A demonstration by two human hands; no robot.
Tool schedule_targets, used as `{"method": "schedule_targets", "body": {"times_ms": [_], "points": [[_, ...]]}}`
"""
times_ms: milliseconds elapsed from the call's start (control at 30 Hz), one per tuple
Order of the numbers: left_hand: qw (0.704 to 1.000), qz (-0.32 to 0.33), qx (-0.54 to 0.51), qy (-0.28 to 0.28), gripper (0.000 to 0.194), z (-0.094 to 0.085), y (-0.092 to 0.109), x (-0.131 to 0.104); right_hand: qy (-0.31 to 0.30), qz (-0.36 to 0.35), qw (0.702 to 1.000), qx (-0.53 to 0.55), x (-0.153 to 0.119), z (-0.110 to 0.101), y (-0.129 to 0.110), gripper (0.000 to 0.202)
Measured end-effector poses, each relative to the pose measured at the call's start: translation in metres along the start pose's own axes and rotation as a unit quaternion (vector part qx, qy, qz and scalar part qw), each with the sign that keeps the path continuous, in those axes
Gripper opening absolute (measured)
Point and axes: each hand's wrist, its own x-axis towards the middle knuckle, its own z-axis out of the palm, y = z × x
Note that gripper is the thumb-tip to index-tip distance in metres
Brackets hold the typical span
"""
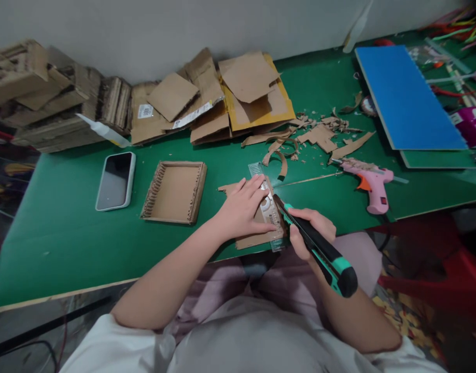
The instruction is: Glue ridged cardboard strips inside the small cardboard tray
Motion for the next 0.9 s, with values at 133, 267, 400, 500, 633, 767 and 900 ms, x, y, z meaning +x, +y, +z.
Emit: {"method": "schedule_targets", "body": {"times_ms": [133, 267, 400, 500, 633, 767, 900], "points": [[1.0, 0.0, 0.002, 0.002, 0.078, 0.0, 0.0, 0.0, 0.004, -0.005, 1.0, 0.011, 0.0, 0.0, 0.002, 0.025], [1.0, 0.0, -0.001, 0.002, 0.078, 0.0, 0.0, 0.0, 0.002, -0.002, 1.0, 0.005, -0.001, 0.001, 0.001, 0.024], [1.0, 0.0, -0.011, 0.004, 0.077, 0.001, 0.0, 0.0, -0.002, -0.01, 1.0, -0.005, 0.0, 0.0, 0.0, 0.024], [1.0, 0.0, -0.007, 0.003, 0.078, 0.001, 0.0, 0.0, -0.021, -0.006, 1.0, 0.002, 0.004, -0.001, -0.001, 0.025], [1.0, -0.001, 0.0, -0.001, 0.078, 0.001, 0.001, 0.0, -0.045, 0.005, 0.999, 0.001, 0.011, 0.0, -0.003, 0.024], [1.0, -0.002, -0.006, 0.005, 0.077, 0.001, 0.001, 0.0, -0.053, 0.007, 0.998, -0.013, 0.011, 0.003, -0.003, 0.024], [1.0, 0.001, -0.005, 0.007, 0.078, 0.001, 0.0, 0.0, -0.016, -0.005, 1.0, 0.0, 0.004, 0.003, -0.002, 0.026]]}}
